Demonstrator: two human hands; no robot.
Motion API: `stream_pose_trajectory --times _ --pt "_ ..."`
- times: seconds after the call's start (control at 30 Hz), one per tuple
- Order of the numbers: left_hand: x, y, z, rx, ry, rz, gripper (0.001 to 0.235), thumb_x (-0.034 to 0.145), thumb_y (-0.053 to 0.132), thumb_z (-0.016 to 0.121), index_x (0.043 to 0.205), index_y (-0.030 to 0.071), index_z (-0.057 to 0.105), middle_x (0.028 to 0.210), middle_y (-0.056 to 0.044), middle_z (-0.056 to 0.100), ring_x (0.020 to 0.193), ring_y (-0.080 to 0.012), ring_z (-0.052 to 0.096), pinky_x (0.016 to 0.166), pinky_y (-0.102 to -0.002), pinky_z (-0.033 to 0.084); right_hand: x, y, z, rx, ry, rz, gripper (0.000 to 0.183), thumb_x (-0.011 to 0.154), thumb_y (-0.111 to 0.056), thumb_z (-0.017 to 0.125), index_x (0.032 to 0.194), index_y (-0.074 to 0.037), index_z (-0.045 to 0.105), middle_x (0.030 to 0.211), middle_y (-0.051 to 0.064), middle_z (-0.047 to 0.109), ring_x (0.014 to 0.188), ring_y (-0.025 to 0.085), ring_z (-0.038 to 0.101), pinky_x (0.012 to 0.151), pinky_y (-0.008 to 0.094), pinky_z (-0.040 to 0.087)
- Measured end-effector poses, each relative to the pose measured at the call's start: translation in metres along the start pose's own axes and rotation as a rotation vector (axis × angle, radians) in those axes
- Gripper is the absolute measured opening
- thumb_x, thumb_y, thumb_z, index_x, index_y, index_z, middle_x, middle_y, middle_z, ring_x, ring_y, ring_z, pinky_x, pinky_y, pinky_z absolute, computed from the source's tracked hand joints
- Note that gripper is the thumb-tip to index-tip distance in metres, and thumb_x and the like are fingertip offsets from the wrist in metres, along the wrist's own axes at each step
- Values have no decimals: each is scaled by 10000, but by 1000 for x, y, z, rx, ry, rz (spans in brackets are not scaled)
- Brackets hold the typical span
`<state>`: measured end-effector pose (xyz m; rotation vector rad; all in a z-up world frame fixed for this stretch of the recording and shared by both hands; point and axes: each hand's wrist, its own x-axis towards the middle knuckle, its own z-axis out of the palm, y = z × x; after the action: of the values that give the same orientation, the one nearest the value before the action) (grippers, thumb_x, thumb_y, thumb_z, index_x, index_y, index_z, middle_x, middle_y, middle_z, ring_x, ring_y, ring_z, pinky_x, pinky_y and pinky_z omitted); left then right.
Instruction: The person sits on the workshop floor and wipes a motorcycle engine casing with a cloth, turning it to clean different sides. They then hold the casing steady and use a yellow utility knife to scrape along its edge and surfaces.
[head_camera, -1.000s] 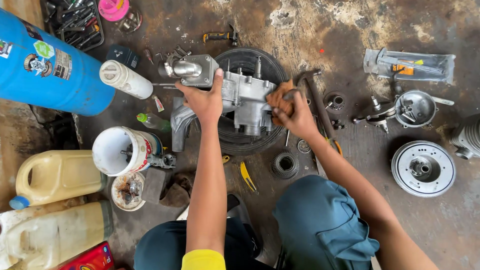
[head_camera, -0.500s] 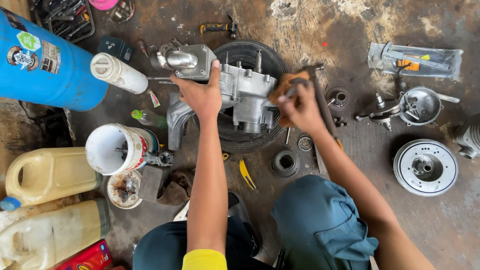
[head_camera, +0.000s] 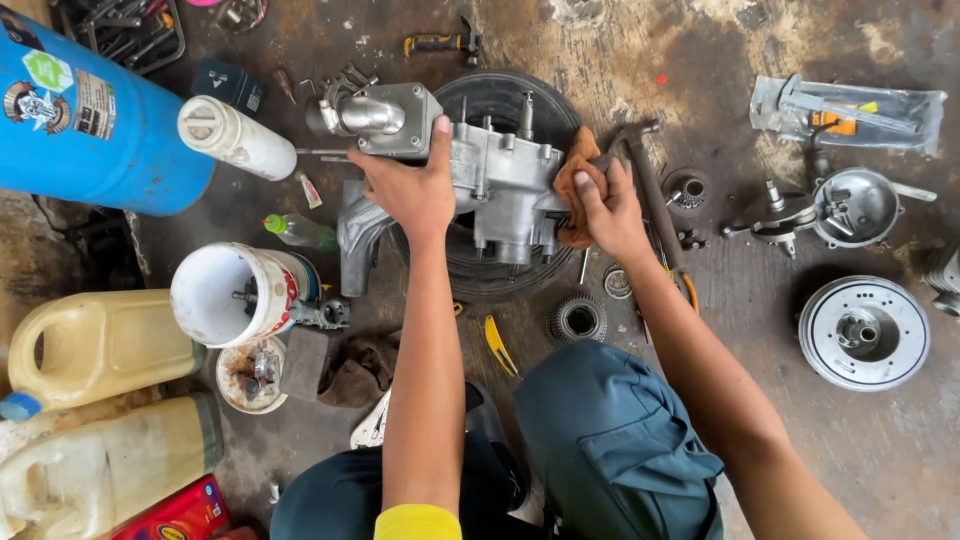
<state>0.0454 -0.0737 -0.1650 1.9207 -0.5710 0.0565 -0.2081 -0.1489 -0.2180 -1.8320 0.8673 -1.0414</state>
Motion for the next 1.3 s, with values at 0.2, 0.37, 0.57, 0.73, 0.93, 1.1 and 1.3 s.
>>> stream_pose_trajectory --times 0.2,0.37,0.57,0.73,0.93,1.1,1.3 --pt "-4 6 -3 3 8 -12 1061 814 567 872 1530 87 253 1486 -240 508 1373 -389 521 1188 -510 235 3 -36 -6 148 -197 29 402 867 31 723 1210 -47 529 1102 216 564 868 355 621 711 462 471" --pt "-12 21 -10 4 18 -2 982 807 552 873 1458 71 317 1427 -242 547 1340 -396 546 1177 -509 242 -5 -13 9 -64 -95 267 686 681 -338 925 1229 -114 576 1164 199 567 1145 462 611 988 571 464" --pt "-9 29 -7 5 33 8 955 767 574 874 1399 76 359 1376 -247 572 1316 -402 562 1163 -530 253 13 -32 22 -168 109 13 321 868 -156 804 1018 10 573 1042 296 524 1023 585 573 852 582 488" --pt "-10 24 -18 32 27 7 947 758 504 899 1385 52 351 1384 -277 554 1314 -417 556 1165 -522 268 14 -68 16 78 198 360 371 928 -228 667 1067 116 662 1044 376 679 1075 501 659 992 559 450" --pt "-8 25 -10 28 37 0 974 753 528 884 1394 34 344 1390 -302 542 1310 -434 554 1165 -533 266 -9 -23 -36 -111 226 305 394 922 -265 689 1204 -45 526 1076 302 552 1135 489 596 993 570 428" --pt "-6 28 -14 34 42 -3 955 752 534 887 1378 41 361 1382 -283 555 1303 -422 563 1167 -531 265 -14 -85 13 -280 47 -308 487 705 -125 769 1145 -10 596 1057 253 565 977 516 590 848 516 509" --pt "-3 21 -8 31 32 -4 953 754 547 876 1390 57 362 1393 -254 557 1304 -398 572 1170 -534 267 -24 -39 42 -813 -20 -664 572 762 -319 769 1286 -111 670 1110 120 491 1036 367 524 801 420 422"
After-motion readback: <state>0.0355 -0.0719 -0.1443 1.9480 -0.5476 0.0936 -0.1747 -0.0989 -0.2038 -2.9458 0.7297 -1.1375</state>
